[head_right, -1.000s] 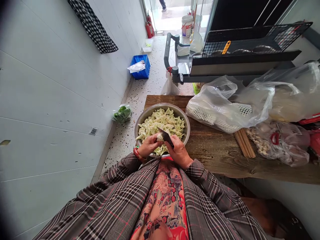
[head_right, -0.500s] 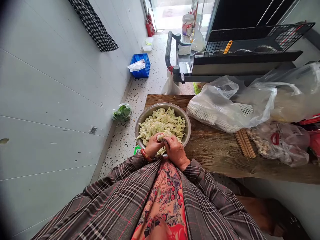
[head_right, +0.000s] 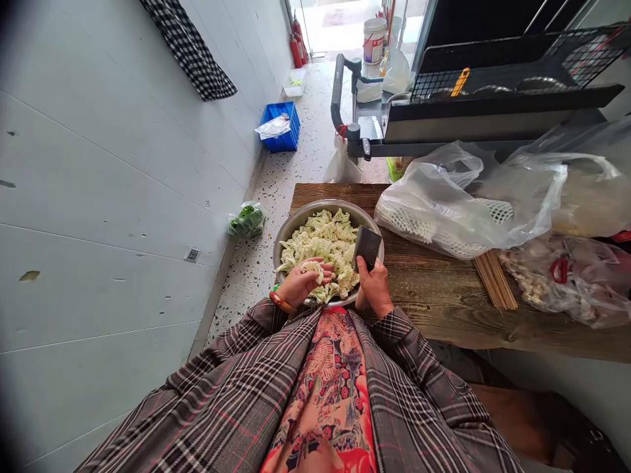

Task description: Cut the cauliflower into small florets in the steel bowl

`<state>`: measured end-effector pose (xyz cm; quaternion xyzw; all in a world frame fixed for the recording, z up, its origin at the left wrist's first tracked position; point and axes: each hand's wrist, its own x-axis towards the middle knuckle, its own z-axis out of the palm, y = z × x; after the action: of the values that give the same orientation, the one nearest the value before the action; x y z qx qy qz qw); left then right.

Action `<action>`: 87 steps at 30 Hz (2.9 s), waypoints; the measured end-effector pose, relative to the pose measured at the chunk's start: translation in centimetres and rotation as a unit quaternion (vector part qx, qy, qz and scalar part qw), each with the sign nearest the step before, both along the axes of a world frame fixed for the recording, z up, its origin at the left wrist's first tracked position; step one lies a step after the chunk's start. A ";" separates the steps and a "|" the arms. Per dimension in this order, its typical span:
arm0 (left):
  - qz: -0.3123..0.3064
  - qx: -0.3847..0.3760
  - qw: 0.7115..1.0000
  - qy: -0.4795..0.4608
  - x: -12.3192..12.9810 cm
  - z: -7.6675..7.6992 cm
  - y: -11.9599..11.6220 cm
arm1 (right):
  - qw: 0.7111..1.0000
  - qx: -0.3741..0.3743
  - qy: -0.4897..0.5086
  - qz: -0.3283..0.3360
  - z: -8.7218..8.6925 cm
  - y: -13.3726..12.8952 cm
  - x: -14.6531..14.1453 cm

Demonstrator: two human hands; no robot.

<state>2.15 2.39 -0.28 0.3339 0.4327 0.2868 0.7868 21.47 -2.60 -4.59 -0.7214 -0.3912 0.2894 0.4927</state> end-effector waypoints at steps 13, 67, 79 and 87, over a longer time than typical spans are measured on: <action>-0.103 0.297 0.928 0.199 2.6 0.4 10.0 | 0.934 0.006 0.340 -0.109 0.5 -0.6 0.9; -0.143 0.445 0.767 0.440 3.5 -3.0 9.2 | 0.906 -0.015 0.408 -0.109 0.1 -4.5 2.1; -0.463 0.600 0.497 0.422 7.5 -5.8 5.4 | 0.912 -0.010 0.397 -0.098 0.3 -4.7 1.7; -0.279 0.582 0.570 0.508 7.0 -4.3 7.6 | 0.912 -0.008 0.398 -0.104 0.0 -4.8 2.0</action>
<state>9.17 9.97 -4.62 0.9150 0.3862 0.0261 0.1140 23.51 -7.42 -4.63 -0.5871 -0.0835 0.5025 0.6291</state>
